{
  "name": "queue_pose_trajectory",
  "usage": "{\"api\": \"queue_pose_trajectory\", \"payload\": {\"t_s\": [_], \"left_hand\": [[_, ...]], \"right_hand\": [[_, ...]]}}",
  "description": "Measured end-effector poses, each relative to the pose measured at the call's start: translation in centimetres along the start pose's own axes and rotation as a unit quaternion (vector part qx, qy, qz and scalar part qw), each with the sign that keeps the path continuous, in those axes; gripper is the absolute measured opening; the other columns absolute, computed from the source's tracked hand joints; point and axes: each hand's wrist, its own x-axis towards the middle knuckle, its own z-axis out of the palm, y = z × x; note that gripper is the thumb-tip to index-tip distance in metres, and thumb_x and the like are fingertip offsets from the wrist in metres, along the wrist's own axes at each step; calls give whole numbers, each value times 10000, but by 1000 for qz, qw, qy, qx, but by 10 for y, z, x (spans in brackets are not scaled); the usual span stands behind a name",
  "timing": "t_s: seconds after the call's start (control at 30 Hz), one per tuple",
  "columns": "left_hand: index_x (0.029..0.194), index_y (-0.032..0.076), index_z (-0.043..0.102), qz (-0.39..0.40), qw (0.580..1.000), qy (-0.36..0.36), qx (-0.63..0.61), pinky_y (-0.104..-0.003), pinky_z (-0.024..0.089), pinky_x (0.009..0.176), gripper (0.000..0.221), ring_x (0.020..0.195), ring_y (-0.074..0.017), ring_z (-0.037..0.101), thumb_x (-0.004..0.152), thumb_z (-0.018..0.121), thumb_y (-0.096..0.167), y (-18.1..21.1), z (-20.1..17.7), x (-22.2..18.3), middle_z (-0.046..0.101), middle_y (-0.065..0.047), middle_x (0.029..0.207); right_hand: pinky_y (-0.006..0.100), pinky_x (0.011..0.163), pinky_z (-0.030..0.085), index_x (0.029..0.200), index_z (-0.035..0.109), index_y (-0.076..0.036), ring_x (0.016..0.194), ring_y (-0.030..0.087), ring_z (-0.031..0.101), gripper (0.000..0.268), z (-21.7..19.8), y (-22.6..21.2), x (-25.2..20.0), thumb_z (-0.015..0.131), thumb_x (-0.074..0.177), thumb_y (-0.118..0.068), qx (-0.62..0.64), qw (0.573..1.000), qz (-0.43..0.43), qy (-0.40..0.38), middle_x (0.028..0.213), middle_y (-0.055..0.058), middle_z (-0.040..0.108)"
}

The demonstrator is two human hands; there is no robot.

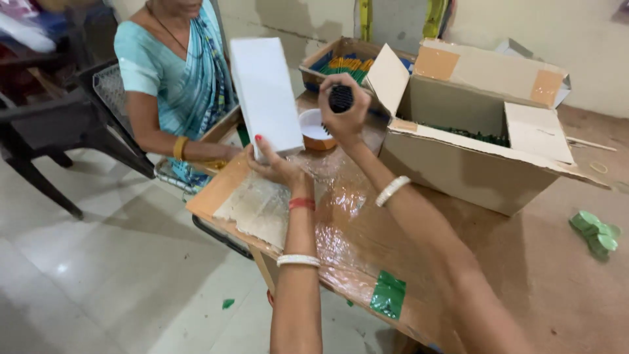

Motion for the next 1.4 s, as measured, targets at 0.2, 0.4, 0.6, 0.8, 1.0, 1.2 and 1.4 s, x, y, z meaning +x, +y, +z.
{"api": "queue_pose_trajectory", "payload": {"t_s": [0.2, 0.4, 0.6, 0.8, 1.0, 1.2, 1.4], "left_hand": [[1375, 19, 462, -114, 989, 18, -89, -427, 547, 915, 606, 1169, -275, 622, 933, 621, 402, 31, 9, -12, 564, -173, 1334], [1346, -13, 494, -80, 990, 21, -112, -418, 544, 957, 588, 1159, -278, 613, 942, 662, 380, 21, 11, -8, 567, -182, 1318], [1294, -19, 517, -85, 990, 16, -113, -414, 563, 945, 558, 1122, -263, 626, 918, 704, 349, 17, 12, -8, 596, -160, 1263], [1290, 4, 509, -73, 992, 27, -97, -409, 567, 906, 559, 1094, -262, 634, 900, 720, 345, 18, 12, -10, 592, -162, 1262], [1302, 39, 554, 71, 989, 23, 124, -454, 484, 1080, 657, 1269, -308, 544, 824, 830, 395, 37, 11, -17, 529, -166, 1355], [1261, 113, 579, 169, 949, 22, 265, -560, 425, 1091, 727, 1368, -394, 444, 695, 925, 409, 41, 9, -22, 486, -199, 1414], [1277, 194, 580, 82, 836, -218, 497, -589, 351, 1108, 845, 1384, -432, 362, 565, 944, 466, 24, 14, -37, 426, -237, 1454]], "right_hand": [[295, 565, 473, 890, 619, -22, 619, 145, 594, 93, 40, 111, -19, 696, 879, 30, 147, 947, 278, 58, 787, 29, 636], [319, 744, 580, 842, 707, -25, 773, 175, 728, 82, 52, 163, -49, 737, 795, 35, -79, 982, 139, 105, 812, 73, 729], [320, 746, 579, 843, 692, -30, 791, 181, 735, 120, 50, 174, -47, 742, 790, 66, -75, 993, 67, 67, 839, 74, 730], [222, 456, 479, 882, 636, -45, 527, 73, 614, 141, 47, 154, -24, 688, 861, 84, 125, 969, 212, 36, 746, 2, 654], [296, 780, 553, 917, 629, -37, 817, 165, 669, 175, 37, 144, -9, 698, 866, 115, -54, 994, -7, 99, 874, 43, 671], [302, 771, 571, 925, 657, -31, 789, 137, 694, 132, 36, 84, 58, 686, 808, 24, -108, 980, 50, 161, 844, 37, 702], [286, 704, 545, 920, 665, -13, 744, 150, 639, 87, 39, 63, 116, 695, 869, 51, 15, 989, -34, 141, 847, 72, 686]]}}
